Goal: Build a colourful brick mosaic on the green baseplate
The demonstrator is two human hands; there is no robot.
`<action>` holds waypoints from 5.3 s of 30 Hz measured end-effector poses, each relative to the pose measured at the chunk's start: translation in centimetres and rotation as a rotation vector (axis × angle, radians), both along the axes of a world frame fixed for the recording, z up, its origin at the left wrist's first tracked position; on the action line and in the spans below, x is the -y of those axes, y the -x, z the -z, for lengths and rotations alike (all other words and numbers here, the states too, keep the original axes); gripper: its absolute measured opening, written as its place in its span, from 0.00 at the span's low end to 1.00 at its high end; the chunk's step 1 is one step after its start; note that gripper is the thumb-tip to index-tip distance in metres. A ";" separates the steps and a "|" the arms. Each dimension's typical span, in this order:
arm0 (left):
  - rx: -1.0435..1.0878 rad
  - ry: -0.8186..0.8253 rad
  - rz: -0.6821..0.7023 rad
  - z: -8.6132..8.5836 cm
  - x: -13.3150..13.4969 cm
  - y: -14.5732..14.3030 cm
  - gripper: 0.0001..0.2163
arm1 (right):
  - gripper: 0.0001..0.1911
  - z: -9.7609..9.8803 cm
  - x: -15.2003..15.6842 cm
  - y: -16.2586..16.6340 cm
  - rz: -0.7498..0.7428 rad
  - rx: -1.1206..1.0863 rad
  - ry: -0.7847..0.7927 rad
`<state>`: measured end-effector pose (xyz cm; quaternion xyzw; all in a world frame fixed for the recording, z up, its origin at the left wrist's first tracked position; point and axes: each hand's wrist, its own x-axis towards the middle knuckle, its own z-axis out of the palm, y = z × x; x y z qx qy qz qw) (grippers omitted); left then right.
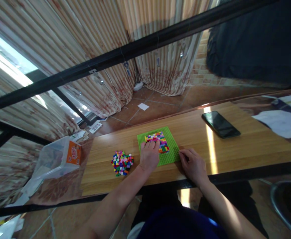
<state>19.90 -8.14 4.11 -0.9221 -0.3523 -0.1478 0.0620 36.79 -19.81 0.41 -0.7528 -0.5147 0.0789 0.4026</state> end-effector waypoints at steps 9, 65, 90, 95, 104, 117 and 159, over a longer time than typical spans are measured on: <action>0.605 0.439 -0.246 -1.4 0.3 1.7 0.19 | 0.15 0.0 0.0 0.0 -0.009 0.044 -0.030; 0.748 0.726 -0.140 -3.1 0.4 0.9 0.03 | 0.14 0.6 0.0 -0.3 -0.008 0.092 -0.068; 0.349 0.363 -0.173 -1.5 -0.6 -1.2 0.06 | 0.14 0.3 0.1 -0.2 -0.010 0.096 -0.069; 0.351 0.358 -0.184 -1.7 -0.4 -1.1 0.08 | 0.14 0.2 0.1 -0.1 -0.005 0.092 -0.064; 0.375 0.325 -0.146 -0.7 0.8 -0.1 0.12 | 0.13 0.5 0.0 -0.2 -0.018 0.079 -0.071; 0.301 0.194 -0.107 -0.4 2.3 0.3 0.14 | 0.12 0.5 0.1 -0.2 -0.010 0.093 -0.065; 0.289 0.215 -0.532 -1.2 1.2 10.8 0.13 | 0.13 1.4 0.1 -0.8 -0.005 0.189 -0.127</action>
